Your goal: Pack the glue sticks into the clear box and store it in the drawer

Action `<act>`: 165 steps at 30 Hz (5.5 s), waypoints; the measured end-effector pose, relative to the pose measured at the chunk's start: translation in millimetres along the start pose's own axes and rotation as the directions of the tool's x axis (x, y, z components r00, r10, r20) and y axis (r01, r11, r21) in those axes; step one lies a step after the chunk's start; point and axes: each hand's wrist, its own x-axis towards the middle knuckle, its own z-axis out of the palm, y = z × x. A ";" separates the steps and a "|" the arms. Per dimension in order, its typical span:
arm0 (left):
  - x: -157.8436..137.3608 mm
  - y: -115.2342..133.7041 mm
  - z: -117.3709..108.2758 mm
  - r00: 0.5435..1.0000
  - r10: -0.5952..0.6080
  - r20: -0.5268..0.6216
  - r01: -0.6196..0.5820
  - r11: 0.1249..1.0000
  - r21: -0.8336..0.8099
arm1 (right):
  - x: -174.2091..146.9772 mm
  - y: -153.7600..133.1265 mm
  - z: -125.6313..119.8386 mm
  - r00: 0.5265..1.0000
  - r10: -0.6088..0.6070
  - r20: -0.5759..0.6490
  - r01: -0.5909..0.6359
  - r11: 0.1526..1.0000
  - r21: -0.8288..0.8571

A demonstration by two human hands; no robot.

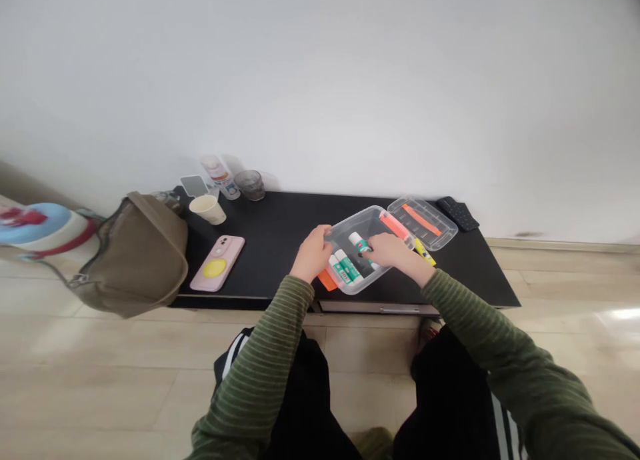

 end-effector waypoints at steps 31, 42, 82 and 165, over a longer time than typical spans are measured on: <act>4.2 -0.9 2.4 1.000 0.015 -0.011 -0.015 1.000 0.015 | -44.5 126.1 30.0 0.768 0.361 -0.528 -0.163 0.909 0.384; 5.8 0.3 4.4 1.000 -0.013 0.009 0.014 0.999 -0.035 | -32.7 171.0 72.9 0.874 0.428 -0.231 -0.356 0.887 0.295; 19.6 2.2 10.5 0.991 0.097 0.092 -0.092 0.994 -0.056 | 9.9 18.0 14.9 0.974 -0.020 0.227 0.046 0.993 -0.111; 16.4 16.0 34.8 0.981 -0.169 0.090 0.187 0.952 -0.242 | -6.8 155.5 23.7 0.823 0.431 -0.370 0.284 0.252 0.925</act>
